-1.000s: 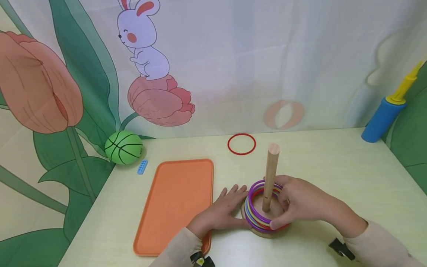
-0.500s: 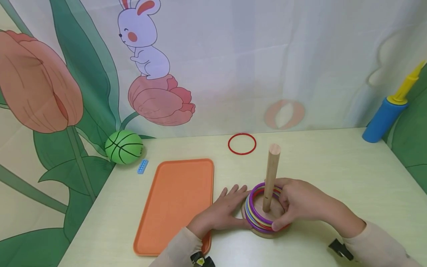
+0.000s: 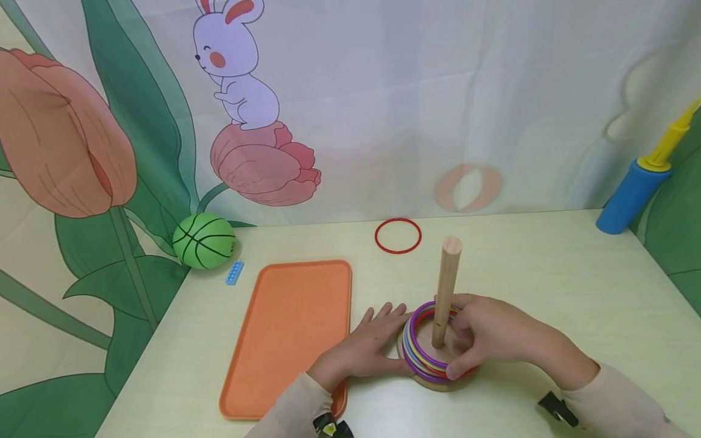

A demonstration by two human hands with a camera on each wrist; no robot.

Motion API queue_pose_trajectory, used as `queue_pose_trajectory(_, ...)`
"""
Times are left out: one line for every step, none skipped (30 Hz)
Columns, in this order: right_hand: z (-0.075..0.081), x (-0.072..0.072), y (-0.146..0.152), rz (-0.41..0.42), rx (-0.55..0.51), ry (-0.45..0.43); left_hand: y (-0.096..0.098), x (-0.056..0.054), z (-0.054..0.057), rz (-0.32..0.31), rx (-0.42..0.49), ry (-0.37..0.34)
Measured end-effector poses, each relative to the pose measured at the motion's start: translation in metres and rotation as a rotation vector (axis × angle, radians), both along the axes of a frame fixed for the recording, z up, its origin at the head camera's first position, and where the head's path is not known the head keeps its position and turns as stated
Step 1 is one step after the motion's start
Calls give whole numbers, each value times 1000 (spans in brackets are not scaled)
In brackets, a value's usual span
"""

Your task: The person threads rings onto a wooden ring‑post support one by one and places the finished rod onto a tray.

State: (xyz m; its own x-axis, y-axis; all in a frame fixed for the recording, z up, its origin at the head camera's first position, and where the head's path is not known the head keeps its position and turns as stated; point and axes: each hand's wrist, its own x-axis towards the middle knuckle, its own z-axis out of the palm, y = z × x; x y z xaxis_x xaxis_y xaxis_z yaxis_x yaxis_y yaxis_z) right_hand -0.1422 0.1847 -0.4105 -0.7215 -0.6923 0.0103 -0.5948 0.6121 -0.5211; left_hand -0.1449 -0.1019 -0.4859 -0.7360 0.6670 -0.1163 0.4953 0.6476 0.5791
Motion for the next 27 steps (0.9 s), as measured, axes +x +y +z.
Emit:
queue_pose_trajectory(0, 0, 0, 8, -6, -11, 0, 0, 0, 1, -1, -2)
queue_pose_trajectory(0, 0, 0, 16, -9, -20, 0, 0, 0, 3, -1, -5)
queue_pose_trajectory(0, 0, 0, 22, -10, -22, 0, 0, 0, 4, -2, -6)
queue_pose_trajectory(-1, 0, 1, 27, -8, -22, 0, 0, 0, 5, -1, -10)
queue_pose_trajectory(-1, -1, 1, 31, -9, -22, 0, 0, 0, 6, 0, -13)
queue_pose_trajectory(-1, -1, 1, 34, -6, -15, 0, 0, 0, 6, 2, -15)
queue_pose_trajectory(-2, -1, 1, 33, -4, -9, 0, 0, 0, 6, 2, -16)
queue_pose_trajectory(-2, -1, 1, 31, -2, -4, 0, 0, 0, 7, 1, -14)
queue_pose_trajectory(-2, -1, 1, 30, 3, 5, 0, 0, 0, 6, 0, -15)
queue_pose_trajectory(-2, -2, 2, 29, 3, 2, 0, 0, 0, 5, -1, -15)
queue_pose_trajectory(-1, -2, 3, 30, 2, 9, 0, 0, 0, 3, -5, -12)
queue_pose_trajectory(-1, -3, 3, 31, -1, 15, 0, 0, 0, 2, -6, -7)
queue_pose_trajectory(0, -4, 4, 34, -7, 13, 0, 0, 0, 2, -8, -6)
queue_pose_trajectory(1, -6, 6, 40, -13, 10, 0, 0, 1, 1, -9, -7)
queue_pose_trajectory(2, -7, 7, 46, -18, 8, 0, 0, 1, 0, -9, -10)
queue_pose_trajectory(3, -8, 8, 52, -28, 1, 0, 0, 1, -1, -9, -10)
queue_pose_trajectory(4, -10, 10, 59, -36, -3, 0, 0, 1, -1, -8, -12)
queue_pose_trajectory(6, -12, 12, 63, -48, -13, 0, 0, 1, -1, -7, -9)
queue_pose_trajectory(7, -14, 14, 71, -66, -28, 0, 0, 1, -3, -7, -10)
queue_pose_trajectory(8, -16, 17, 71, -78, -44, 0, 0, 1, -5, -7, -5)
queue_pose_trajectory(10, -19, 20, 70, -91, -64, -1, 0, 1, -6, -7, -1)
queue_pose_trajectory(12, -22, 23, 72, -107, -86, -1, 0, 1, -7, -6, 5)
queue_pose_trajectory(14, -25, 27, 72, -115, -110, -1, 0, 0, -8, -5, 7)
queue_pose_trajectory(16, -29, 30, 67, -119, -137, -1, 0, 0, -9, -4, 12)
queue_pose_trajectory(19, -32, 34, 68, -120, -160, -1, 0, 0, -9, 0, 6)
queue_pose_trajectory(22, -36, 37, 59, -109, -180, -1, 0, 0, -8, 5, 3)
queue_pose_trajectory(24, -39, 39, 57, -103, -198, -1, 0, 0, -8, 7, -3)
